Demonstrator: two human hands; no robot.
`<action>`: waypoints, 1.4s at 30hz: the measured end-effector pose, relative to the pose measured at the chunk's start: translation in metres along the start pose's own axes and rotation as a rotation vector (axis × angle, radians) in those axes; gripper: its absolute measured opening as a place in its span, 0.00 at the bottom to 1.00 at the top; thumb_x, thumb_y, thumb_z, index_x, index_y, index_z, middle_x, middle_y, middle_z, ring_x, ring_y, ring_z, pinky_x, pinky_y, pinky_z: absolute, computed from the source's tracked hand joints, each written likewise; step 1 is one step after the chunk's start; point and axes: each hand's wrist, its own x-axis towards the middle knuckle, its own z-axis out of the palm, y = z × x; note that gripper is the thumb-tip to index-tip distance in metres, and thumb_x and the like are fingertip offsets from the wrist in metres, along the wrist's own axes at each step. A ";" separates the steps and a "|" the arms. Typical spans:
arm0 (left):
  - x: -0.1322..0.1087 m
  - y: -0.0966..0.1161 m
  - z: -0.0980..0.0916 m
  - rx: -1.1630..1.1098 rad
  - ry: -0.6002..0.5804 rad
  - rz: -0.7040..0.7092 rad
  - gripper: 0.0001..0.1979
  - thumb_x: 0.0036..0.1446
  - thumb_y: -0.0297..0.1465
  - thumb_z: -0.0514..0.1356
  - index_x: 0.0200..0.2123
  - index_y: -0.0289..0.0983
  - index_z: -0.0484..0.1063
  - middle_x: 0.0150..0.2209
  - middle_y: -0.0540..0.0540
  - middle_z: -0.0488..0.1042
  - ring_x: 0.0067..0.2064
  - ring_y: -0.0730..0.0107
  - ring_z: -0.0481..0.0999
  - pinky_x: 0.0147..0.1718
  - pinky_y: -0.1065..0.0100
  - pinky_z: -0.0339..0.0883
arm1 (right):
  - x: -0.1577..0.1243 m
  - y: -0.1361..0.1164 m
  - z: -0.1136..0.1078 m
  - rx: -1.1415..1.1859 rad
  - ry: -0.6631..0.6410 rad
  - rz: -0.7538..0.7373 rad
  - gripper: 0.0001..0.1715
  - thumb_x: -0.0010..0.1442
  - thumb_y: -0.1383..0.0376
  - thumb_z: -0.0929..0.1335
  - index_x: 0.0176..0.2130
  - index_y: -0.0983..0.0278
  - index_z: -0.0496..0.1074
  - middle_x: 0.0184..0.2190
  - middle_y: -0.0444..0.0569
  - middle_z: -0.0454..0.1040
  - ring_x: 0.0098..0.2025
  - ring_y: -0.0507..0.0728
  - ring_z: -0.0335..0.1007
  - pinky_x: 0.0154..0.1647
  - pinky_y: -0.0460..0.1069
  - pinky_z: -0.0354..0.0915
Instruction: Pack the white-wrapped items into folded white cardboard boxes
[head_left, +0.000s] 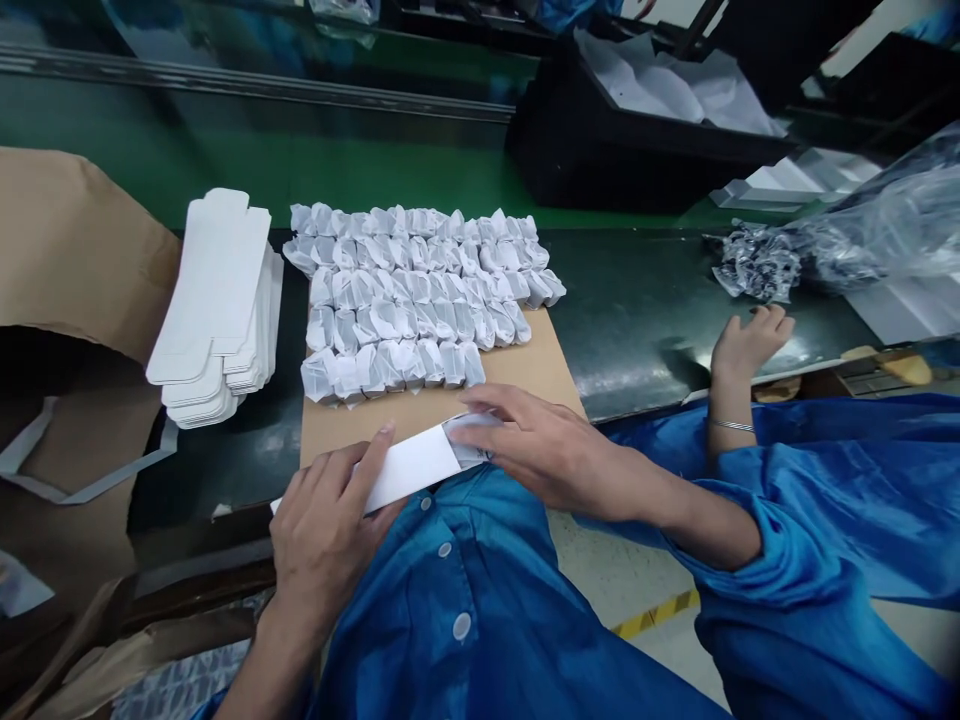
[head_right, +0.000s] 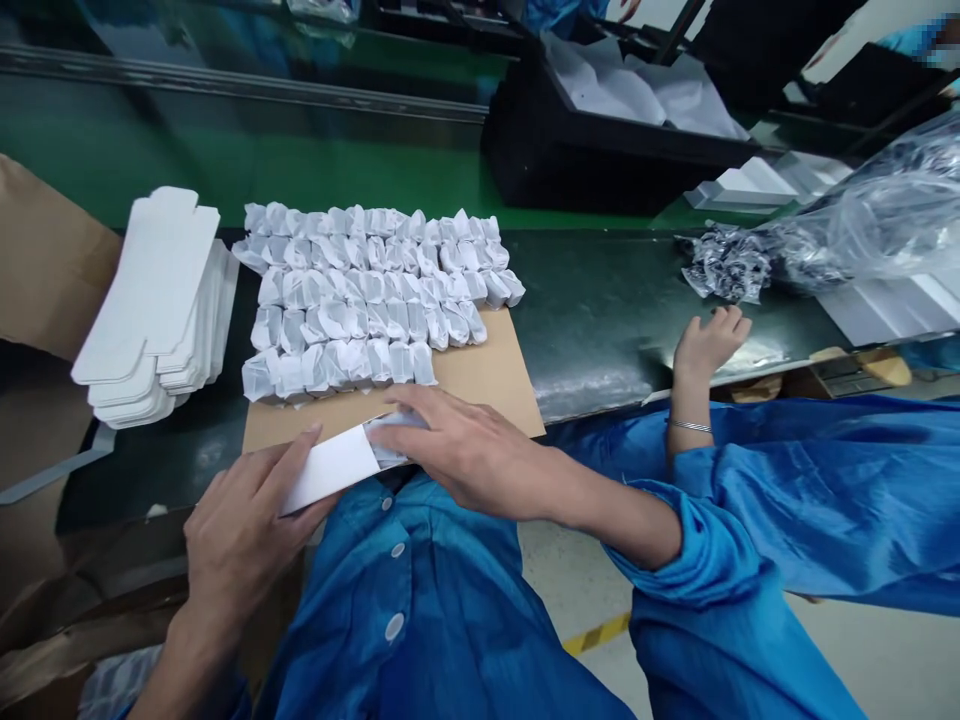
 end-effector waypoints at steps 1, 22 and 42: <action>0.001 0.001 0.000 0.010 0.024 -0.009 0.29 0.61 0.37 0.60 0.63 0.35 0.61 0.39 0.41 0.77 0.38 0.59 0.75 0.35 0.64 0.60 | 0.001 -0.001 0.003 0.004 0.075 0.028 0.21 0.65 0.74 0.62 0.57 0.64 0.67 0.57 0.59 0.67 0.57 0.61 0.66 0.51 0.56 0.72; 0.008 -0.005 0.008 -0.084 -0.055 0.045 0.25 0.62 0.35 0.59 0.62 0.39 0.63 0.38 0.44 0.76 0.37 0.62 0.74 0.36 0.65 0.61 | 0.020 0.007 0.010 0.585 0.139 0.407 0.16 0.58 0.73 0.69 0.47 0.64 0.75 0.38 0.47 0.78 0.36 0.51 0.75 0.40 0.48 0.75; 0.033 0.043 0.024 -0.028 0.081 -0.145 0.29 0.57 0.39 0.64 0.60 0.38 0.66 0.39 0.43 0.76 0.37 0.59 0.73 0.36 0.61 0.61 | 0.022 -0.004 0.026 0.450 0.403 0.535 0.19 0.60 0.67 0.70 0.51 0.60 0.74 0.40 0.47 0.77 0.41 0.56 0.74 0.45 0.53 0.71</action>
